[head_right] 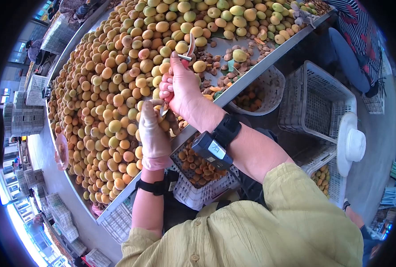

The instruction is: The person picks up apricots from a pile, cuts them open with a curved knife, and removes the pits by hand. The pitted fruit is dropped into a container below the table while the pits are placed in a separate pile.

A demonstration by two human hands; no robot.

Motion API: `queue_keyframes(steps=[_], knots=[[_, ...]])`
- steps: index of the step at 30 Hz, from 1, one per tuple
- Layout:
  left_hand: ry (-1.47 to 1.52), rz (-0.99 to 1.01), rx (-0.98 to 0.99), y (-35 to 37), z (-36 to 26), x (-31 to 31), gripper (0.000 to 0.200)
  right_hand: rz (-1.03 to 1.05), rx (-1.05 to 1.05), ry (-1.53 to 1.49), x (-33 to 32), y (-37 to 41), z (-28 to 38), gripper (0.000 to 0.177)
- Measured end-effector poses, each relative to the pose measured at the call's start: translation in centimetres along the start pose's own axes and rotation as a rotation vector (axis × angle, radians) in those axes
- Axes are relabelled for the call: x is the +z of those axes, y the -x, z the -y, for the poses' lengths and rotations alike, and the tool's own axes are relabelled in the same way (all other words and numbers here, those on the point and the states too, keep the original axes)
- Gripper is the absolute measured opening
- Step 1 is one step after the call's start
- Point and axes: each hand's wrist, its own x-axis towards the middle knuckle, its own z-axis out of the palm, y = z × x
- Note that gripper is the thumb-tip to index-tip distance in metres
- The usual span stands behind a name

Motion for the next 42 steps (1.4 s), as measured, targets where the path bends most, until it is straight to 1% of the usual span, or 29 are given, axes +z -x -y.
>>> queue_keyframes(steps=[1, 2, 3, 4, 6, 7, 8, 9, 10, 12, 14, 17, 18, 19, 20, 22, 23, 24, 25, 26, 27, 28, 30, 32, 36, 38, 39, 41, 42], knots=[[0.125, -0.05, -0.091, -0.3, 0.4, 0.0, 0.047, 0.094, -0.071, 0.05, 0.4, 0.2, 0.1, 0.038], [0.25, -0.099, -0.18, -0.5, 0.4, 0.3, 0.052, 0.102, -0.067, 0.054, 0.6, 0.3, 0.3, 0.038], [0.305, -0.151, -0.208, -0.6, 0.3, 0.5, 0.056, 0.175, -0.121, 0.155, 0.8, 0.5, 0.6, 0.037], [0.308, -0.158, -0.195, -0.7, -0.4, 0.1, 0.056, 0.25, -0.175, 0.259, 1.0, 0.6, 0.9, 0.035], [0.333, 0.016, -0.235, -0.5, -1.7, -0.7, 0.063, 0.343, -0.281, 0.537, 1.4, 1.4, 1.5, 0.024], [0.297, -0.005, -0.248, -0.6, -2.1, -1.0, 0.072, 0.346, -0.316, 0.749, 1.5, 1.6, 1.3, 0.027], [0.3, -0.016, -0.24, -0.7, -2.2, -1.5, 0.072, 0.348, -0.352, 0.961, 1.5, 1.6, 1.1, 0.032], [0.312, -0.041, -0.265, -0.9, -2.1, -2.0, 0.076, 0.44, -0.336, 1.132, 1.3, 1.3, 0.7, 0.036], [0.325, -0.065, -0.288, -1.0, -2.1, -2.4, 0.08, 0.446, -0.342, 1.3, 1.2, 1.7, 0.3, 0.038], [0.31, -0.111, -0.321, -1.1, -2.3, -2.8, 0.083, 0.604, -0.228, 1.457, 0.5, 1.5, -0.5, 0.037], [0.257, -0.125, -0.361, -1.2, -2.5, -3.1, 0.082, 0.633, -0.239, 1.505, 0.2, 1.1, -0.9, 0.036], [0.257, -0.122, -0.314, -1.1, -2.6, -3.1, 0.083, 0.628, -0.457, 1.78, 0.6, 1.9, -0.9, 0.031], [0.256, -0.115, -0.296, -1.0, -2.6, -2.9, 0.083, 0.631, -0.458, 1.784, 0.6, 2.0, -1.0, 0.031], [0.343, -0.144, -0.282, -0.9, -2.5, -2.7, 0.077, 0.599, -0.523, 1.808, 0.6, 2.1, -1.0, 0.032], [0.346, -0.141, -0.273, -1.0, -2.5, -2.4, 0.077, 0.565, -0.595, 1.829, 0.7, 2.1, -0.9, 0.034], [0.447, -0.165, -0.226, -1.2, -2.4, -1.9, 0.069, 0.554, -0.604, 1.847, 0.8, 2.1, -0.7, 0.034], [0.448, -0.165, -0.222, -1.2, -2.3, -2.0, 0.069, 0.537, -0.603, 1.862, 0.7, 2.1, -0.6, 0.035], [0.436, -0.123, -0.24, -1.2, -2.2, -2.4, 0.066, 0.521, -0.601, 1.876, 0.7, 2.0, -0.5, 0.035], [0.424, -0.085, -0.259, -1.1, -2.0, -2.9, 0.064, 0.522, -0.538, 1.868, 0.5, 1.8, -0.3, 0.036], [0.414, -0.049, -0.279, -0.9, -2.0, -3.1, 0.061, 0.528, -0.532, 1.869, 0.2, 1.6, -0.4, 0.036], [0.381, -0.158, -0.278, -1.1, -2.5, -2.5, 0.066, 0.56, -0.429, 1.752, 0.0, 1.3, -0.4, 0.036], [0.386, -0.163, -0.277, -1.1, -2.3, -2.7, 0.066, 0.587, -0.328, 1.633, -0.1, 1.2, -0.4, 0.037], [0.273, -0.156, -0.354, -1.2, -2.0, -3.1, 0.07, 0.619, -0.316, 1.694, 0.6, 1.8, 0.0, 0.04], [0.327, -0.126, -0.356, -1.1, -2.3, -3.1, 0.069, 0.646, -0.335, 1.753, 0.7, 1.8, 0.1, 0.037], [0.319, -0.129, -0.346, -1.2, -2.5, -3.1, 0.068, 0.644, -0.225, 1.627, 0.4, 1.4, -0.3, 0.045], [0.335, -0.126, -0.34, -1.2, -2.3, -3.0, 0.069, 0.658, -0.315, 1.636, 0.7, 1.8, -0.5, 0.038], [0.337, -0.127, -0.291, -1.2, -2.3, -2.9, 0.065, 0.661, -0.316, 1.638, 0.5, 1.6, -0.9, 0.038], [0.339, -0.128, -0.241, -1.0, -2.0, -3.1, 0.061, 0.729, -0.665, 1.702, -0.2, 1.3, -1.8, 0.031], [0.388, -0.11, -0.238, -1.0, -1.7, -3.3, 0.055, 0.732, -0.665, 1.704, -0.2, 1.4, -1.8, 0.031]])
